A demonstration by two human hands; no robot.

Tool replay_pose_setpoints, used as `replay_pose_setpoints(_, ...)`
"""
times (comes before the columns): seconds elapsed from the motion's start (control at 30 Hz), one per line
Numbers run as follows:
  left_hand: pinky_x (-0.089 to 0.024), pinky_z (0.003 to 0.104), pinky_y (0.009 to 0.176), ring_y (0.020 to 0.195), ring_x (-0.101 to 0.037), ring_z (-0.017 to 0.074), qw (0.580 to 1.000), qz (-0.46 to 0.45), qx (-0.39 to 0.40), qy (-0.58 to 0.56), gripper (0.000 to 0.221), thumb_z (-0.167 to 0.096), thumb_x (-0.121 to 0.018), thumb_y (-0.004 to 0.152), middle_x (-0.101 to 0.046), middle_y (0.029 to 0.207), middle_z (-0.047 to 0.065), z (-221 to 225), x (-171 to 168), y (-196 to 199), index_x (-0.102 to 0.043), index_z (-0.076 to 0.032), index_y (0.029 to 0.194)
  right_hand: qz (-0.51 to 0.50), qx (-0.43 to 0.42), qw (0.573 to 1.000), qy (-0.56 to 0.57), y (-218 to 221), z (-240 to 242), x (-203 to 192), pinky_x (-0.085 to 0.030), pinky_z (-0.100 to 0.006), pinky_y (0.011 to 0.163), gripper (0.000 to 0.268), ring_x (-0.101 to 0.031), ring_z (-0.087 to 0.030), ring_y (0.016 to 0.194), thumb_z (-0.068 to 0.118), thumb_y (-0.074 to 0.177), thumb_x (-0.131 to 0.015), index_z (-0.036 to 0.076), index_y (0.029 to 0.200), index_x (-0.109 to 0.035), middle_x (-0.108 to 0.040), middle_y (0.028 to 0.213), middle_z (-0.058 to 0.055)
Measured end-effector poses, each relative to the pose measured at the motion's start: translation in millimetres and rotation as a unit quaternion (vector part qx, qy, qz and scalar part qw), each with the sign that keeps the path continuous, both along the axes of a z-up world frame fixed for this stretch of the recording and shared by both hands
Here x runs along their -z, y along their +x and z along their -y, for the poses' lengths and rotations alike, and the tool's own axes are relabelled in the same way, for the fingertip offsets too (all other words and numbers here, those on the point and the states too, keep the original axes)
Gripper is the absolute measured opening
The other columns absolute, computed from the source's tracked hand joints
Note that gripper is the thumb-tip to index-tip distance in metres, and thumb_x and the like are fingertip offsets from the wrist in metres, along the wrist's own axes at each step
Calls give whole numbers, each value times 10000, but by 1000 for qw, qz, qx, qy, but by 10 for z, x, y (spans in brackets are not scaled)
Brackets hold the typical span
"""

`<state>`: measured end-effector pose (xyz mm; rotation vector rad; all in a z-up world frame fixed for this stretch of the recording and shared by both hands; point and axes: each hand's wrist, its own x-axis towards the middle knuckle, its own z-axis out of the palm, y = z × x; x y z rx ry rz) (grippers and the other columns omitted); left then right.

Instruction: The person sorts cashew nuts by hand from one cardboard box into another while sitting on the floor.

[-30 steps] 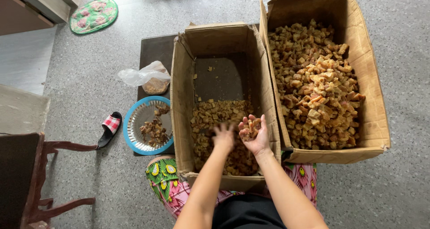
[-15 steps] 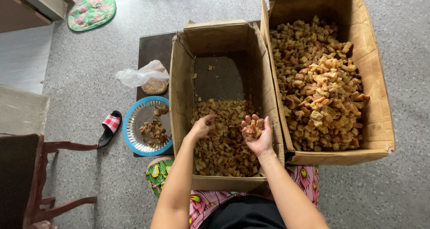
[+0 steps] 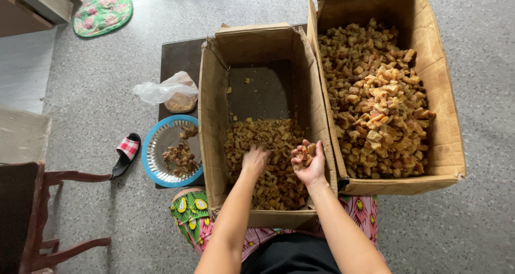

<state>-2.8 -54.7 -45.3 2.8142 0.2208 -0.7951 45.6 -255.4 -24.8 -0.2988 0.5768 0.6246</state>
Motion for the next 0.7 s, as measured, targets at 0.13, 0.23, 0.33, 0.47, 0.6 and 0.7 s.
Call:
replay_pose_setpoints(0.13,-450,530,1079,1334,-464,339,993,94,-2,71,355,-127,-531,997,-627,1347,77,-46,60,-97,-605,-189,1339,-10,0,1000,-18,-24,2,1,-470,-259,541,497,-608,-198,806,617,1027,-508,148,980,-662,-632,830,-22)
replay_pose_setpoints(0.23,-361,565,1156,1339,-465,349,989,104,-102,-22,278,-123,-520,1034,-690,1274,65,-96,-36,-111,-630,-167,1285,-25,2,1000,-19,-20,11,9,-468,-257,543,488,-609,-206,802,621,1010,-528,153,978,-662,-628,827,-21)
replay_pose_setpoints(0.33,-392,548,1122,1257,-534,345,970,148,-149,-124,254,-112,-532,1025,-682,1262,92,-94,-120,-81,-636,-165,1250,-21,2,1000,-18,-15,-5,47,-476,-264,559,479,-608,-208,808,619,1007,-545,154,985,-661,-628,837,-25)
replay_pose_setpoints(0.47,-562,454,1008,1127,-660,363,975,124,-64,-170,166,-171,-540,1093,-607,1265,212,88,-3,-41,-590,-114,1241,-10,5,1000,-13,-6,-8,101,-484,-274,573,475,-604,-216,819,615,1007,-555,151,991,-657,-632,848,-32)
replay_pose_setpoints(0.6,-577,479,912,1116,-653,408,989,77,-45,-121,390,-128,-645,965,-530,1344,245,246,294,-16,-513,-106,1332,3,7,1000,-6,-37,39,114,-519,-306,628,462,-623,-234,876,598,1010,-560,147,1016,-662,-662,930,-36)
replay_pose_setpoints(0.7,-572,495,897,1121,-638,420,988,74,-81,-109,520,-98,-657,917,-510,1364,242,323,439,12,-465,-127,1398,-13,27,999,-25,-50,9,58,-567,-372,758,461,-651,-286,993,561,1048,-519,126,1075,-673,-703,1077,-74)
